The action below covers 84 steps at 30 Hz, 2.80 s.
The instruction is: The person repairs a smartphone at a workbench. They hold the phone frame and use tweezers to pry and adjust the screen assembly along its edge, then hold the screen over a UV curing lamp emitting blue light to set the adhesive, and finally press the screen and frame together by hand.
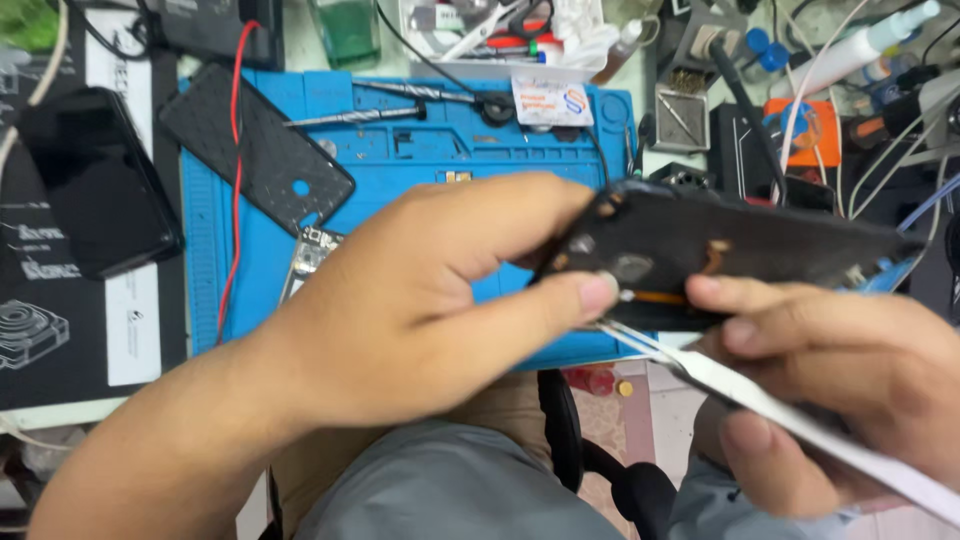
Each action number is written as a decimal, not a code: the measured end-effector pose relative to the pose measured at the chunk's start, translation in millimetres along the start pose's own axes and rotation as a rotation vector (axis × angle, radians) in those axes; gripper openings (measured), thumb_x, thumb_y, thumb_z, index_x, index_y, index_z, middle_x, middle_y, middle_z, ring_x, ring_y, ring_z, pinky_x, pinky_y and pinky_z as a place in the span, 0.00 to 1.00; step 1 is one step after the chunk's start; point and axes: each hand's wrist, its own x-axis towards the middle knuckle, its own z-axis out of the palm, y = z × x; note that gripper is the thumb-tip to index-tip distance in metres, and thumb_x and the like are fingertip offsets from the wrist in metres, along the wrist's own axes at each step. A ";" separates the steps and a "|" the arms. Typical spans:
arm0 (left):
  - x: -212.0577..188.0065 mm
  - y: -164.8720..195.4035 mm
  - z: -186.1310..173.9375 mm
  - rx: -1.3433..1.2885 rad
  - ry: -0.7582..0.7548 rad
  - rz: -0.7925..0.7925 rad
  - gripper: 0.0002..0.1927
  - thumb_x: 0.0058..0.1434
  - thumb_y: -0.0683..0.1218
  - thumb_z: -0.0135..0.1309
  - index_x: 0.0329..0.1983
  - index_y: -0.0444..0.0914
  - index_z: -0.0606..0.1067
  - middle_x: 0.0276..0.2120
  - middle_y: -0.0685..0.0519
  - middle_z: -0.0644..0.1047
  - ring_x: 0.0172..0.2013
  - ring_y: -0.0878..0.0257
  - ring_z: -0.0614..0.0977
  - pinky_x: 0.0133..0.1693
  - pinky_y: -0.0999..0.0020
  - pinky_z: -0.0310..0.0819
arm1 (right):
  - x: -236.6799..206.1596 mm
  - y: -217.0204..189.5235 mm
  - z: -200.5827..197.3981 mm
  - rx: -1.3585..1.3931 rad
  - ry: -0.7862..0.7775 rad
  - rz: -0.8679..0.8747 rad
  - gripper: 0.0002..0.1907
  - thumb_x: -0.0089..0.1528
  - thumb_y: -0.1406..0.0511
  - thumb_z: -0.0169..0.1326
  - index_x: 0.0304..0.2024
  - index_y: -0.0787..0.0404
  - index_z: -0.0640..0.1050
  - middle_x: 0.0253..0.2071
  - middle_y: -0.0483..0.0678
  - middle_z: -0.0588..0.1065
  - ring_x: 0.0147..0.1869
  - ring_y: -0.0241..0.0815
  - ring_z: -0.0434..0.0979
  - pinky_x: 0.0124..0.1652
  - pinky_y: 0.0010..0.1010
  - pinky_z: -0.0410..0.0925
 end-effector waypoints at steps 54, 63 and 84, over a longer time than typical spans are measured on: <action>-7.2 5.6 -29.0 0.041 0.082 0.021 0.09 0.65 0.43 0.58 0.46 0.35 0.77 0.33 0.52 0.79 0.34 0.62 0.80 0.39 0.68 0.75 | 46.8 -30.9 24.4 0.068 0.363 -0.028 0.10 0.58 0.66 0.61 0.36 0.63 0.74 0.40 0.52 0.76 0.52 0.56 0.85 0.56 0.49 0.79; -9.5 6.3 -27.1 0.035 0.091 0.030 0.10 0.65 0.43 0.57 0.47 0.35 0.77 0.35 0.52 0.80 0.36 0.63 0.82 0.41 0.68 0.76 | 46.4 -32.6 22.4 0.079 0.341 -0.043 0.10 0.58 0.66 0.61 0.36 0.63 0.74 0.41 0.52 0.76 0.53 0.56 0.85 0.57 0.49 0.78; -9.9 5.4 -28.7 0.089 0.084 0.061 0.09 0.65 0.43 0.56 0.46 0.34 0.77 0.36 0.51 0.80 0.38 0.62 0.83 0.41 0.67 0.75 | 47.1 -35.3 21.7 0.061 0.322 -0.028 0.11 0.56 0.68 0.62 0.35 0.62 0.73 0.41 0.51 0.76 0.53 0.56 0.85 0.57 0.49 0.78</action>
